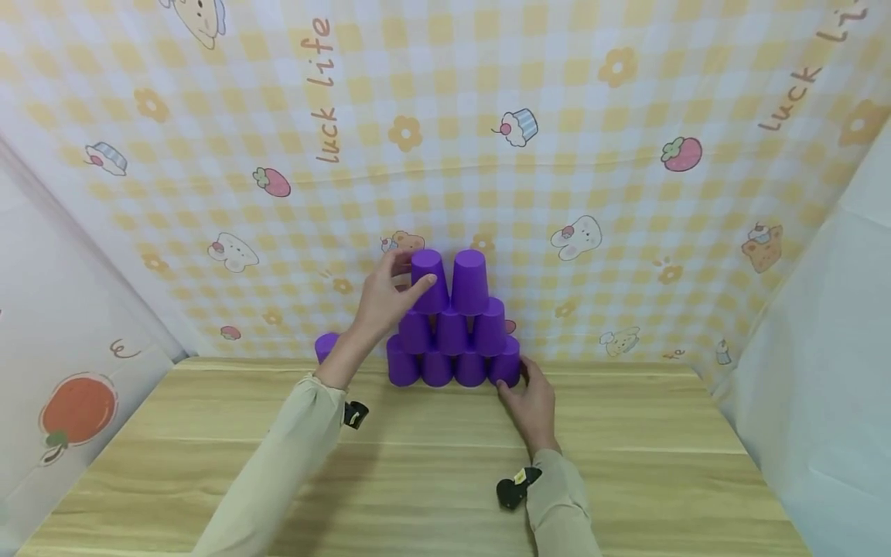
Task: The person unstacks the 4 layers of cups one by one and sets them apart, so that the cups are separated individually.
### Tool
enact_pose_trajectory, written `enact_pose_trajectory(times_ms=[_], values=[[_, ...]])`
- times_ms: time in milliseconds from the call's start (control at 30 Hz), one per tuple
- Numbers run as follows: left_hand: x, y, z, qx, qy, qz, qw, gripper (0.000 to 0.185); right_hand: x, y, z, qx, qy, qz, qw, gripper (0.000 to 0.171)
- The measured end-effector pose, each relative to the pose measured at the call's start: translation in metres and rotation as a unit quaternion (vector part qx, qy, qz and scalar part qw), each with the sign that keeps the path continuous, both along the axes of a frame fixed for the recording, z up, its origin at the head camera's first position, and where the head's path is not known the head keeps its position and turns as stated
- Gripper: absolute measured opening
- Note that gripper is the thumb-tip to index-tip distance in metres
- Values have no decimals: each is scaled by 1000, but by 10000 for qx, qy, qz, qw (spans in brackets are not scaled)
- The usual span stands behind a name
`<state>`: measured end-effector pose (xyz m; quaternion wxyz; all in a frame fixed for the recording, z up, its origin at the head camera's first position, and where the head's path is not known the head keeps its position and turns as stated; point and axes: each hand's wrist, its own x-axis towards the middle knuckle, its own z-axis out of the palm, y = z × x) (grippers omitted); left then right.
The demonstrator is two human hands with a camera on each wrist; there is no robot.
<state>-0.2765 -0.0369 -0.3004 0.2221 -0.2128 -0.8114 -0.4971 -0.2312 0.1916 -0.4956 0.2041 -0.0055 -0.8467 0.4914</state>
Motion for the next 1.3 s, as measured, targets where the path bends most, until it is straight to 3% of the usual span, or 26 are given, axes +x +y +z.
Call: enact_pose_trajectory(times_ms=[233, 567, 833, 1033, 1167, 1300], values=[[-3, 3, -4, -97, -293, 66, 9995, 61, 0, -1, 0, -2, 98, -12, 10000, 55], [4, -7, 0, 113, -250, 28, 9996, 52, -2, -2, 0, 66, 113, 14, 9999, 56], [24, -38, 12, 398, -355, 21, 9986, 53, 1, -3, -1, -42, -59, -16, 10000, 56], [57, -63, 22, 411, -321, 203, 9984, 48, 1, -3, -1, -14, 5, 31, 10000, 57], [72, -76, 17, 316, -373, 422, 9979, 47, 0, -3, -1, -54, 29, 38, 10000, 56], [74, -93, 11, 230, -376, 601, 9972, 48, 0, -2, -1, -92, 14, 8, 10000, 56]])
